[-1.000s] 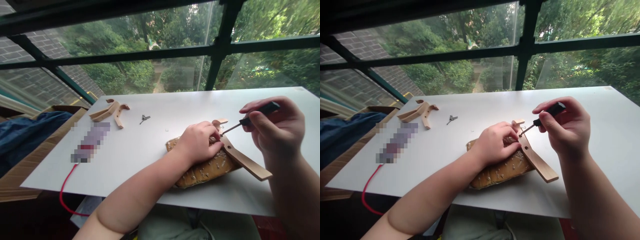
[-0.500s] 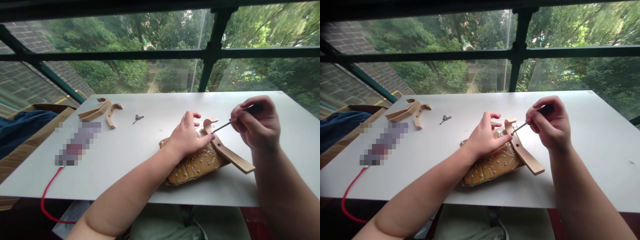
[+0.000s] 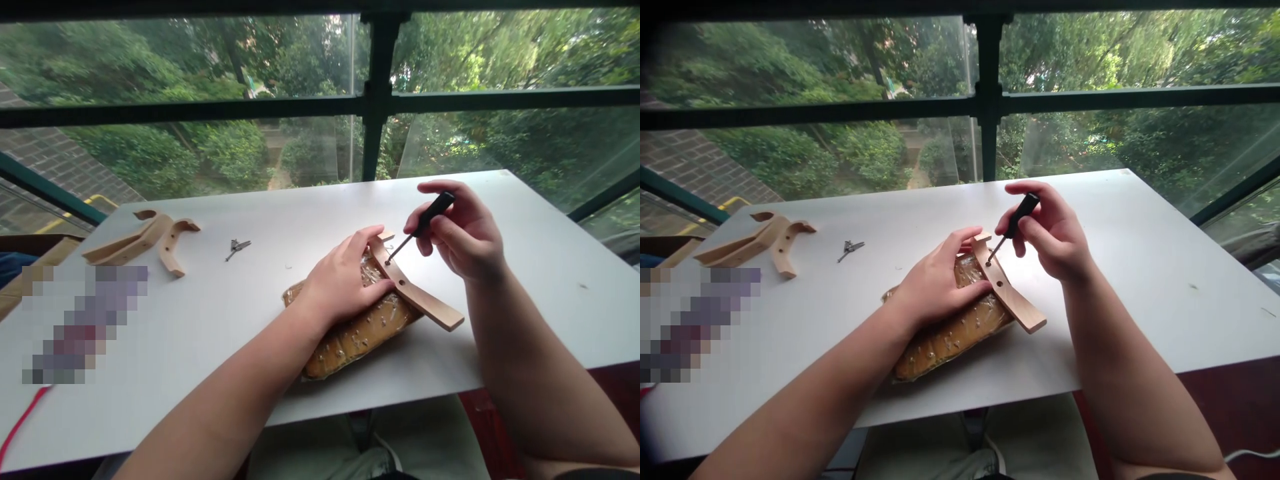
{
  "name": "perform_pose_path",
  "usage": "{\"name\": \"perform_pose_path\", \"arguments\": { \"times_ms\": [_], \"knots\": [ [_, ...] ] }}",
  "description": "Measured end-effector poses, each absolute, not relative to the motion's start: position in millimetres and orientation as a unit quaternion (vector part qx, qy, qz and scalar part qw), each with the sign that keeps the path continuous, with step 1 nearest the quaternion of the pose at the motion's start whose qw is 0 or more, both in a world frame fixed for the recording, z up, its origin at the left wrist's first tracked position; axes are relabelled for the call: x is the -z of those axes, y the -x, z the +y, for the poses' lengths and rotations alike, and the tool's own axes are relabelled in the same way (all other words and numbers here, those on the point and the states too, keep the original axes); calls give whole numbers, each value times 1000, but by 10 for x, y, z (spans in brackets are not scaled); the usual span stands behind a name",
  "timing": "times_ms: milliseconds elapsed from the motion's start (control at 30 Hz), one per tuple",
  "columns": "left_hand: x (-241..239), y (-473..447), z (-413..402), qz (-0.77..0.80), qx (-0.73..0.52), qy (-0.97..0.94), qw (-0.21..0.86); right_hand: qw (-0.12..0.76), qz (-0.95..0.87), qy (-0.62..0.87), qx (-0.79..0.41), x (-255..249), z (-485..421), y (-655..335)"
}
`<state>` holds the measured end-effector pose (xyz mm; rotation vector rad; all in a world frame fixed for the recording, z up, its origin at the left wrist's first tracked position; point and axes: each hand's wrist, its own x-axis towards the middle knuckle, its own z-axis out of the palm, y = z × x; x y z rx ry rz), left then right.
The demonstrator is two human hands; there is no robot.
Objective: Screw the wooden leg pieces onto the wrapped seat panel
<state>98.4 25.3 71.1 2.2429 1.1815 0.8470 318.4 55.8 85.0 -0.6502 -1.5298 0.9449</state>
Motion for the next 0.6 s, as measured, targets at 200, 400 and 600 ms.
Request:
{"name": "perform_pose_path", "arguments": {
  "times_ms": [200,400,600],
  "knots": [
    [-728,-987,256,428,-298,-822,229,585,-660,279,-381,-829,602,-3209],
    [-735,-980,267,434,-283,-825,227,597,-655,280,-368,-833,572,-3151],
    [-723,-986,278,427,-280,-828,233,599,-662,300,-336,-825,553,-3131]
  ]
}}
